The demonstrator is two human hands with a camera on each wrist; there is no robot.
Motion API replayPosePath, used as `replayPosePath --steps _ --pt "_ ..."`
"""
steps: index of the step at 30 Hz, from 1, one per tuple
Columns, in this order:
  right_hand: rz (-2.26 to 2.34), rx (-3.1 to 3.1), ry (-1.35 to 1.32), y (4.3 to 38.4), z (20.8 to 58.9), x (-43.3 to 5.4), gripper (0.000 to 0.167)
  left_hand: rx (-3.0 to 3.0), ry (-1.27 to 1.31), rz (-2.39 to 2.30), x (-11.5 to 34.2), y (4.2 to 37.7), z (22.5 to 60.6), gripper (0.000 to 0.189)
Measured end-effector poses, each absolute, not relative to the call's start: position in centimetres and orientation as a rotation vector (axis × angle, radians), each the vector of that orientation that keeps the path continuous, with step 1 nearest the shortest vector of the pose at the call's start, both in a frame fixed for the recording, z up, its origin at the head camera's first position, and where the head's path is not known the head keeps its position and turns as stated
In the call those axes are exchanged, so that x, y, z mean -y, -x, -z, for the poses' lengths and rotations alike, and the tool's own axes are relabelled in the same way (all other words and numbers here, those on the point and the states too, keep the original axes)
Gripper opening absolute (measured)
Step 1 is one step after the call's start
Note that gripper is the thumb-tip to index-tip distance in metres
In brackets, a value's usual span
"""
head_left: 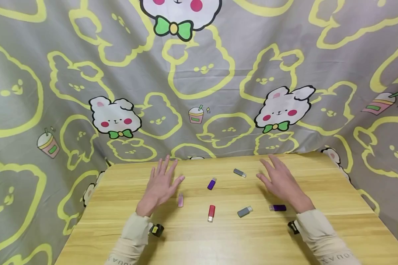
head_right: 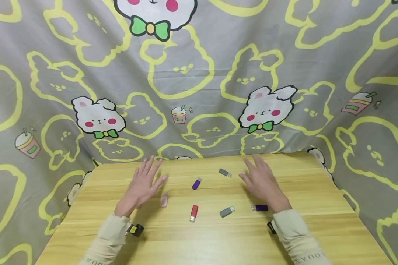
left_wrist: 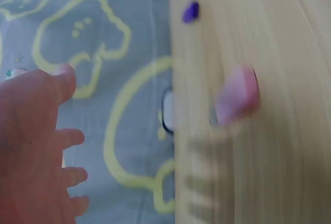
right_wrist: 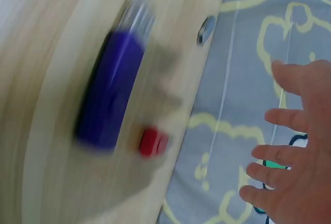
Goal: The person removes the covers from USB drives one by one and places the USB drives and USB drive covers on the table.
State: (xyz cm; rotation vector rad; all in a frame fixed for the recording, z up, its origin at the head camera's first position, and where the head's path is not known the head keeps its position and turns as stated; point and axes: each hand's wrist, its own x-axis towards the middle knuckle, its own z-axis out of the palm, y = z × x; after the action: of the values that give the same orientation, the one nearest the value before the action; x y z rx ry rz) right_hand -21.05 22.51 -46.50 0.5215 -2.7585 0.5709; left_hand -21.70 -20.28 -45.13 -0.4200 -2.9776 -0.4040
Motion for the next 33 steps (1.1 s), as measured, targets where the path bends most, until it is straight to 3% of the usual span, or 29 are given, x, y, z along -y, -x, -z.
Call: replayPosePath --steps 12,24,33 --pt "-0.707 2.828 -0.612 24.5 48.0 -16.8 0.036 2.685 0.535 0.888 14.8 21.4 45.6 0.055" --pt "-0.739 2.938 -0.535 26.2 50.0 -14.1 0.028 2.602 0.543 1.336 12.0 20.9 45.4 0.044" --pt "-0.724 2.978 -0.509 26.6 49.1 -13.9 0.028 2.545 0.612 1.485 11.6 20.9 45.6 0.038"
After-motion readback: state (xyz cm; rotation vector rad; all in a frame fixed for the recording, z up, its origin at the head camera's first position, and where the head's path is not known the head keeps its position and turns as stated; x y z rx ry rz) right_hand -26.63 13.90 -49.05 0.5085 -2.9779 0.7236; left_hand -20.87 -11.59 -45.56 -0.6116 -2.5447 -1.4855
